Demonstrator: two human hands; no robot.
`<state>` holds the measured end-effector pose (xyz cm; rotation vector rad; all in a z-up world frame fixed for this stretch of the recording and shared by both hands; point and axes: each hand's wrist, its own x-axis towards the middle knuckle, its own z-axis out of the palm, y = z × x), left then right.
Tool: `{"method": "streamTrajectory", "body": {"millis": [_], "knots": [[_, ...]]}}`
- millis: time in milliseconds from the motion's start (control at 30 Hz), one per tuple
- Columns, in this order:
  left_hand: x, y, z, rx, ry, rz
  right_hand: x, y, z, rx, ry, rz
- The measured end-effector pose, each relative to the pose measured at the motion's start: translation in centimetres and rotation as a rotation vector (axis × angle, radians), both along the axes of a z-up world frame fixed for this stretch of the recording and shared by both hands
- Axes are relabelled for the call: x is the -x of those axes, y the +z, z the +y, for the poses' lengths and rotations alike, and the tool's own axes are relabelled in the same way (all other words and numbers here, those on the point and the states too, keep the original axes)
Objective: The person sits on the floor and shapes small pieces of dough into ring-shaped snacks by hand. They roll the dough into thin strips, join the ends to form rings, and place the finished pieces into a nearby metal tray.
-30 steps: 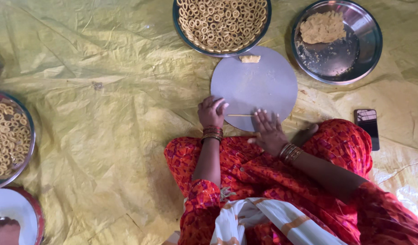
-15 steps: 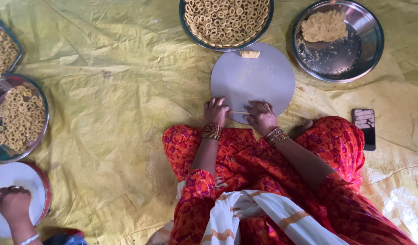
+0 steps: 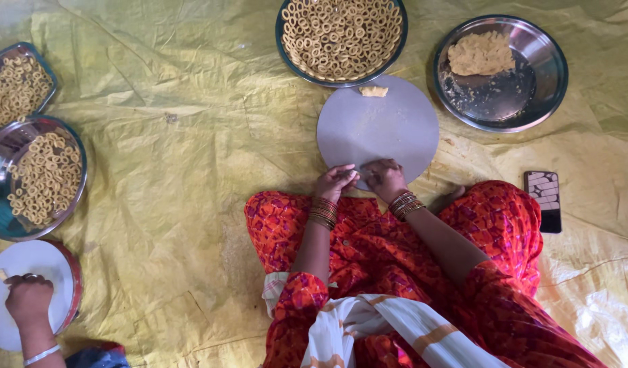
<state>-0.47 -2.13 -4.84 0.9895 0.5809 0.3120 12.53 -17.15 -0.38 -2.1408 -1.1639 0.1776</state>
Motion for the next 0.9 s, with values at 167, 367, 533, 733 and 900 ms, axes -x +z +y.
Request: {"method": "streamTrajectory", "body": {"millis": [167, 367, 533, 733, 900], "knots": [[0.3, -0.8, -0.8, 0.039, 0.055, -0.001, 0.8, 0.3, 0.0, 0.096, 0.076, 0.219], [0.7, 0.6, -0.4, -0.046, 0.019, 0.014, 1.5, 0.0, 0.2, -0.028, 0.109, 0.547], [0.7, 1.1, -0.4, -0.129, 0.117, -0.063, 1.5, -0.2, 0.4, -0.046, 0.117, 0.730], [0.8, 0.1, -0.5, -0.161, 0.176, 0.067, 1.6, -0.7, -0.4, -0.059, 0.020, 0.655], [0.6, -0.7, -0.4, -0.120, 0.154, 0.004, 1.4, -2.3, -0.5, -0.176, 0.039, 0.888]]}}
